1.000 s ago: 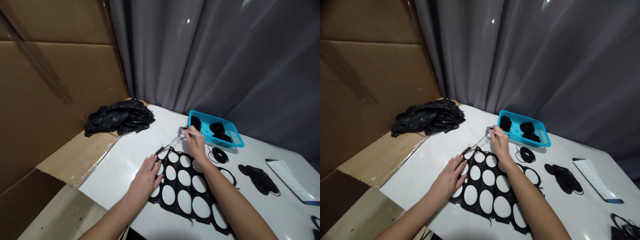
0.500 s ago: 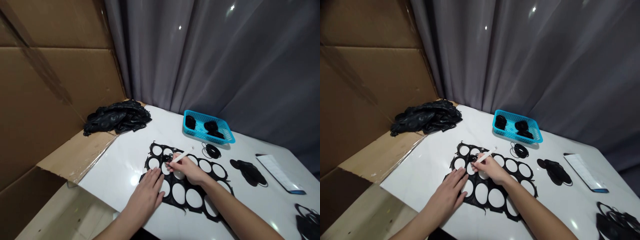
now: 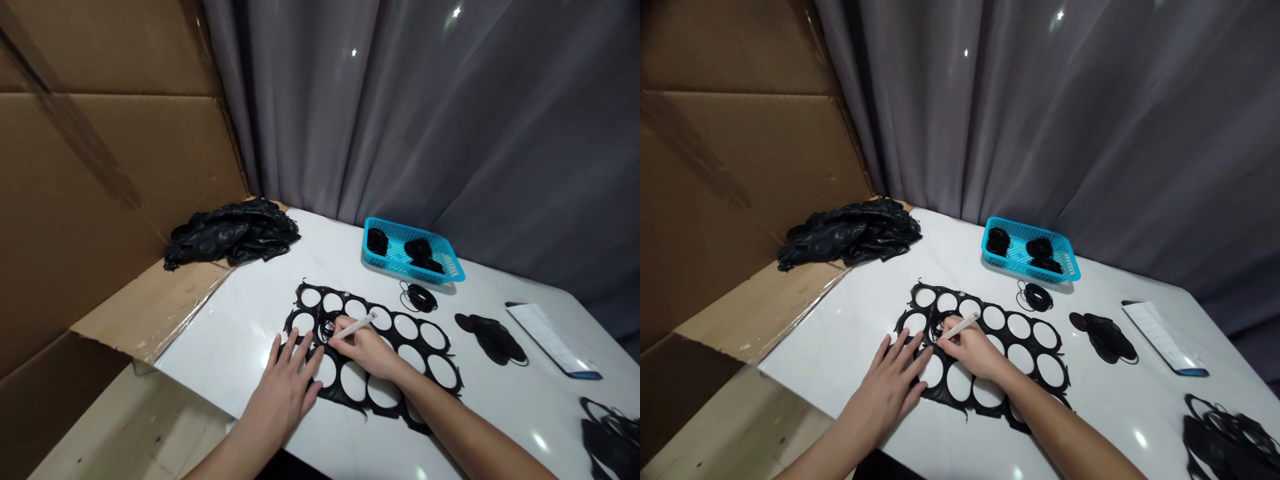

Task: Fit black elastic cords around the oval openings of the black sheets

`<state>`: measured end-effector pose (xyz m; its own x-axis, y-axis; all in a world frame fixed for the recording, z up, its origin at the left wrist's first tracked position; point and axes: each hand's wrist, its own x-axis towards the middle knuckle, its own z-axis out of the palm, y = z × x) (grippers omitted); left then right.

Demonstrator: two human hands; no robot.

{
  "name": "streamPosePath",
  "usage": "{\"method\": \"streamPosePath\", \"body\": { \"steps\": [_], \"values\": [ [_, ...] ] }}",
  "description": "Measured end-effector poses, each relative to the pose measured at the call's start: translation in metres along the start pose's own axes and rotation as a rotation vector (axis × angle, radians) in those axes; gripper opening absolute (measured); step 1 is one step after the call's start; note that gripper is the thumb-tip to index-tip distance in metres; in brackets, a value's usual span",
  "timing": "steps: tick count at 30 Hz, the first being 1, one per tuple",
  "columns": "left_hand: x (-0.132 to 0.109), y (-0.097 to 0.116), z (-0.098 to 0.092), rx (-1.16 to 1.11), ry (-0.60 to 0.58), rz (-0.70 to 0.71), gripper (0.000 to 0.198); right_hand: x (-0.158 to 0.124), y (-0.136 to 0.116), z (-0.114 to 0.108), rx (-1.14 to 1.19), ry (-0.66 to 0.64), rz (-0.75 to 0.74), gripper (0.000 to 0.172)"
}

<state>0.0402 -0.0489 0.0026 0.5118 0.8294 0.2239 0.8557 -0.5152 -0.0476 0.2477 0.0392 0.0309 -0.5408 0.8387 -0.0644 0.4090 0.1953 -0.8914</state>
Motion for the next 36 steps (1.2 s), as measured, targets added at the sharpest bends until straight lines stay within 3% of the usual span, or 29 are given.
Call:
{"method": "streamPosePath", "body": {
  "steps": [7,12,14,15,17,19,22,25,29,31,36],
  "values": [
    [-0.002,0.0,0.003,0.001,0.037,-0.007,0.053,-0.004,0.001,0.006,-0.111,0.022,-0.088,0.023],
    [-0.003,0.001,0.006,-0.009,0.046,-0.017,0.053,-0.008,0.002,0.011,-0.382,0.024,-0.381,0.016],
    [-0.003,0.001,0.006,-0.016,0.039,-0.024,0.052,0.001,0.007,-0.006,-0.434,0.164,-0.407,0.019],
    [-0.003,0.001,0.006,-0.021,0.037,-0.03,0.052,0.007,0.01,-0.019,-0.438,0.304,-0.374,0.022],
    [-0.002,0.002,0.005,-0.033,0.035,-0.042,0.052,0.021,0.016,-0.049,-0.438,0.603,-0.235,0.025],
    [-0.002,0.003,0.004,-0.044,0.041,-0.047,0.052,0.031,0.018,-0.07,-0.378,0.694,-0.091,0.026],
    [-0.002,0.001,0.002,-0.063,0.064,-0.036,0.049,0.039,0.012,-0.07,-0.072,0.537,0.064,0.027],
    [-0.004,-0.004,0.0,-0.11,0.106,-0.037,0.048,0.042,0.001,-0.038,0.363,0.278,0.187,0.032],
    [-0.012,-0.013,0.003,-0.168,0.165,-0.1,0.046,0.044,-0.012,0.007,0.69,0.099,0.218,0.039],
    [-0.017,-0.016,0.005,-0.168,0.179,-0.122,0.046,0.042,-0.015,0.022,0.646,0.02,0.178,0.034],
    [-0.022,-0.017,0.006,-0.128,0.165,-0.109,0.046,0.033,-0.016,0.036,0.154,-0.029,-0.01,0.024]
  ]
}}
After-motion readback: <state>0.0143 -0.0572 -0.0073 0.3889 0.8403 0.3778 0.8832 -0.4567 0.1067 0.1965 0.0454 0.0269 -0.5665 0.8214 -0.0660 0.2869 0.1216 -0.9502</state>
